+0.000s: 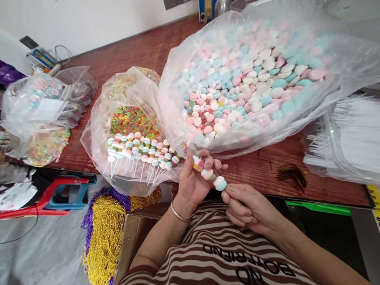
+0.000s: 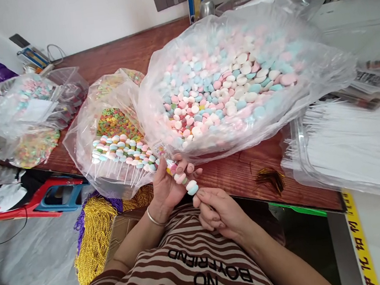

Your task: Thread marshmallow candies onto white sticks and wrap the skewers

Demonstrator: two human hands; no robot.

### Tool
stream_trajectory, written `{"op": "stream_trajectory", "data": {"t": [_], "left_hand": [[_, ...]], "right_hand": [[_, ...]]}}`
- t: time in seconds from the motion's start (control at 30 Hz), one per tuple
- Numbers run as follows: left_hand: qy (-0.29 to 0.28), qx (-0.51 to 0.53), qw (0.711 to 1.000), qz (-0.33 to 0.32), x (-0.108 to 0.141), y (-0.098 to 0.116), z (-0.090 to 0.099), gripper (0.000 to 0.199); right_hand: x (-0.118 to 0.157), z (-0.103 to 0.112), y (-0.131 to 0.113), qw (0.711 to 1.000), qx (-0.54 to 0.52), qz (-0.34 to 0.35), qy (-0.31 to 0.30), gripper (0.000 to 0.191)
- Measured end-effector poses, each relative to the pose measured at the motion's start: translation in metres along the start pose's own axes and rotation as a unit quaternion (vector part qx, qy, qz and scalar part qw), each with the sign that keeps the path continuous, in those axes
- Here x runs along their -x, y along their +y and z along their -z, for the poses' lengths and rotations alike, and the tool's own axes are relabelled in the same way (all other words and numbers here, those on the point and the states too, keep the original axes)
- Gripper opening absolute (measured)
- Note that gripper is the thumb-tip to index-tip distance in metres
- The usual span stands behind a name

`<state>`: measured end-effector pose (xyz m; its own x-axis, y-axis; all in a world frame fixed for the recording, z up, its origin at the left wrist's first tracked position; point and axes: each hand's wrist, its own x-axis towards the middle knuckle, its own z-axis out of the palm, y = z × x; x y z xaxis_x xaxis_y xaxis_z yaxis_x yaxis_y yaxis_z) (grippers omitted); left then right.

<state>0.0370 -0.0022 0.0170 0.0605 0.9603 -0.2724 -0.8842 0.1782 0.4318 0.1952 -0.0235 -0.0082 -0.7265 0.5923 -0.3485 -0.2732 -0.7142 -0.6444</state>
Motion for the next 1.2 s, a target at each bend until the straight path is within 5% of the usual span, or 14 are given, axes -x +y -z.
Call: {"op": "stream_trajectory", "data": {"t": [0.1, 0.17, 0.33, 0.4, 0.47, 0.6, 0.63, 0.7, 0.8, 0.87, 1.0, 1.07, 1.13, 1.2], "left_hand": [[0.008, -0.008, 1.0, 0.002, -0.001, 0.001, 0.0, 0.036], [0.033, -0.03, 0.999, 0.003, -0.001, 0.003, -0.002, 0.035], [0.049, -0.084, 0.995, -0.012, 0.002, 0.006, -0.009, 0.032], [0.045, -0.086, 0.995, -0.022, 0.003, 0.005, -0.011, 0.032], [0.05, -0.079, 0.995, -0.032, 0.004, 0.004, -0.012, 0.033], [0.062, -0.051, 0.995, -0.053, 0.004, 0.007, -0.014, 0.034], [0.06, -0.048, 0.996, -0.055, 0.003, 0.007, -0.014, 0.035], [0.057, -0.053, 0.996, -0.052, 0.003, 0.008, -0.015, 0.036], [0.05, -0.077, 0.995, -0.043, 0.003, 0.004, -0.015, 0.036], [0.038, -0.089, 0.994, -0.042, 0.004, -0.001, -0.014, 0.035], [0.045, -0.118, 0.99, -0.054, 0.005, -0.009, -0.014, 0.028], [0.054, -0.137, 0.988, -0.047, 0.006, -0.009, -0.013, 0.027], [0.039, -0.148, 0.988, -0.023, 0.007, -0.007, -0.012, 0.03], [0.0, -0.152, 0.988, 0.022, 0.007, -0.003, -0.01, 0.036]], "right_hand": [[-0.001, -0.002, 0.001, 0.995, 0.067, 0.059, 0.048, 0.038], [-0.002, 0.001, 0.002, 0.949, 0.241, 0.164, 0.117, 0.035], [-0.007, 0.013, 0.001, 0.605, 0.639, 0.428, 0.205, 0.019], [-0.009, 0.014, 0.001, 0.551, 0.667, 0.455, 0.211, 0.017], [-0.007, 0.012, -0.001, 0.6, 0.635, 0.436, 0.215, 0.016], [0.002, 0.002, -0.008, 0.875, 0.4, 0.233, 0.145, 0.023], [0.004, 0.0, -0.009, 0.928, 0.317, 0.16, 0.113, 0.027], [0.008, -0.003, -0.011, 0.982, 0.171, 0.054, 0.067, 0.035], [0.008, -0.004, -0.01, 0.991, 0.102, 0.048, 0.07, 0.037], [0.006, -0.003, -0.008, 0.958, 0.211, 0.141, 0.134, 0.034], [0.002, 0.003, -0.001, 0.722, 0.535, 0.367, 0.242, 0.018], [0.001, 0.005, 0.001, 0.669, 0.578, 0.405, 0.232, 0.014], [0.0, 0.005, 0.001, 0.738, 0.518, 0.372, 0.221, 0.017], [-0.001, 0.004, -0.002, 0.869, 0.361, 0.275, 0.197, 0.025]]}}
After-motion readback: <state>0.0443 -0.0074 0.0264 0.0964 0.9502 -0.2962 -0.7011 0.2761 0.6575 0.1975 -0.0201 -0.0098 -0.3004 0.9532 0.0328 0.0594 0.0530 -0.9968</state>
